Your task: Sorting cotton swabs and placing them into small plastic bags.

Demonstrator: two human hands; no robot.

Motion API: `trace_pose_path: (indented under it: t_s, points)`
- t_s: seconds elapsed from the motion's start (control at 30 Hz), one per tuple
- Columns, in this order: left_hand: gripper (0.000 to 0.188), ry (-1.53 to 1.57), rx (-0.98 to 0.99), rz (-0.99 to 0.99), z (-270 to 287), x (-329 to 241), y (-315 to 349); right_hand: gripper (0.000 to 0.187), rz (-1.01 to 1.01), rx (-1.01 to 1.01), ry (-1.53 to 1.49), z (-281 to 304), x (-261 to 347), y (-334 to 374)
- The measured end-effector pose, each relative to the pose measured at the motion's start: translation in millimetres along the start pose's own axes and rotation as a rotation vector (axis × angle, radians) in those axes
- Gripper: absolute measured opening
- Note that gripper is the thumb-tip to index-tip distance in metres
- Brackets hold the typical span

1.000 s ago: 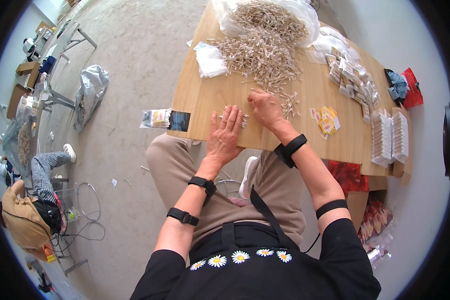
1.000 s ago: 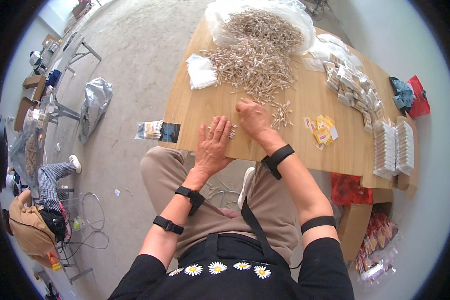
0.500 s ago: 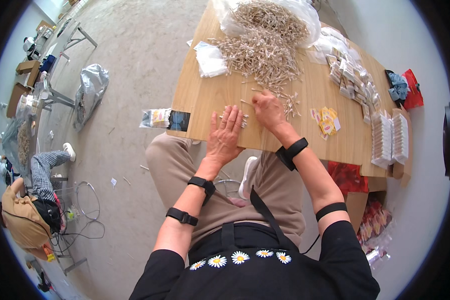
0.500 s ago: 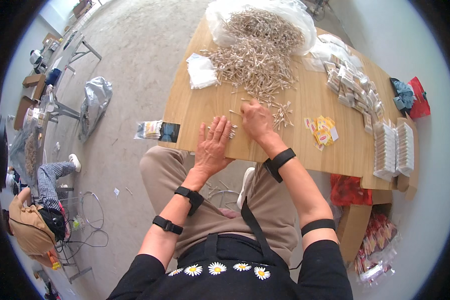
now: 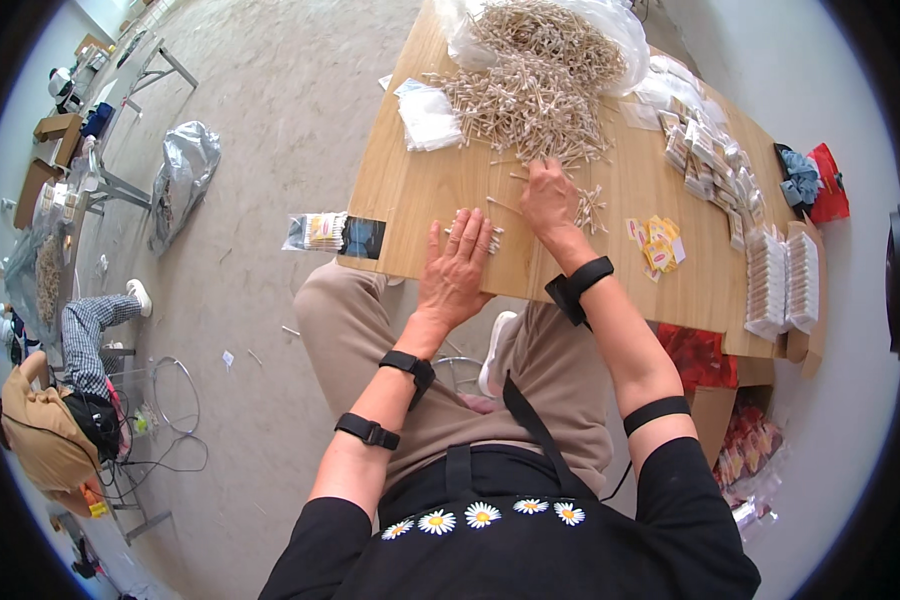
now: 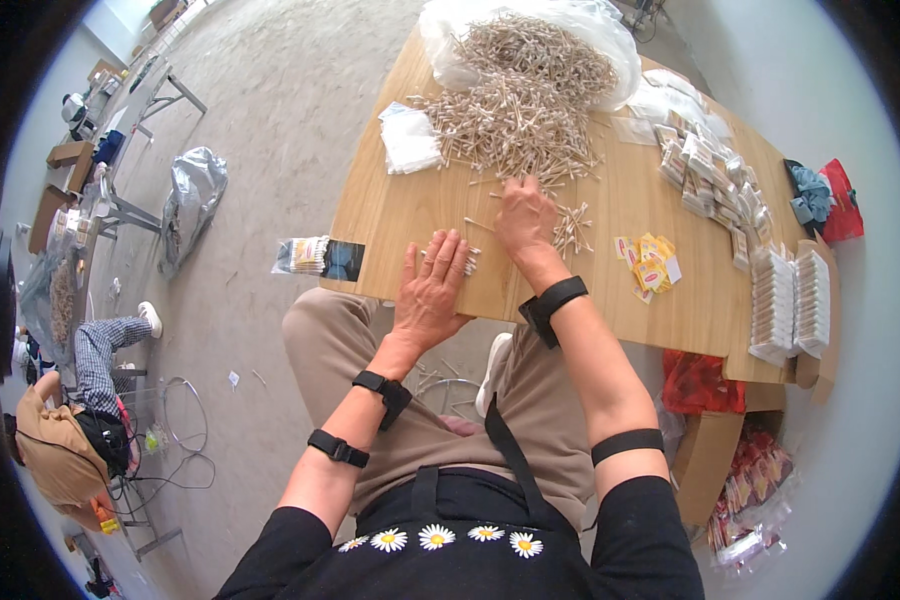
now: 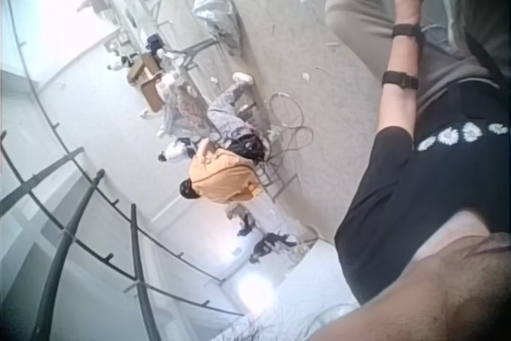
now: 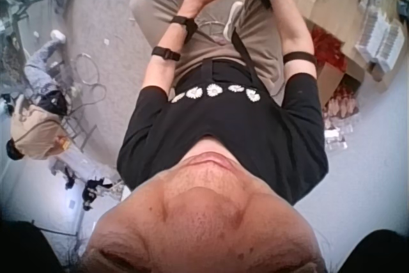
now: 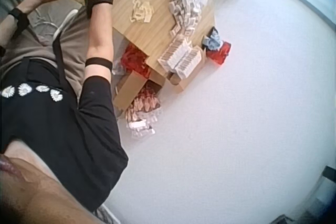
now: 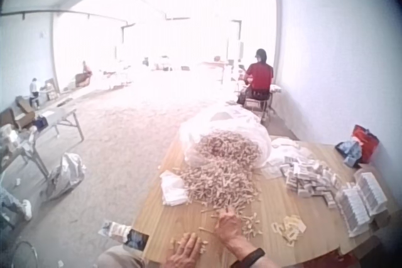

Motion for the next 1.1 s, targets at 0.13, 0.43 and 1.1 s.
trace_pose_path:
  t_s: [0.13,0.43,1.1]
  points:
    - [0.106,-0.004,-0.009,0.003,0,0,0,0.010,0.016,0.098,0.044,-8,-4,5]
    - [0.098,0.037,0.001,-0.002,1,-1,1,0.011,-0.024,0.147,-0.224,0,4,29]
    - [0.108,-0.021,0.012,-0.011,-2,-1,0,0.022,-0.008,0.192,-0.403,-9,3,41]
Point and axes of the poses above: each hand's wrist, its own y-axis away from the middle knuckle, its own z-axis out of the back of the hand, x = y × z, the point moved 4 cm from there along -y, towards the middle knuckle, and after that the axes turned 8 degrees about -y, right-handed, at the moved point
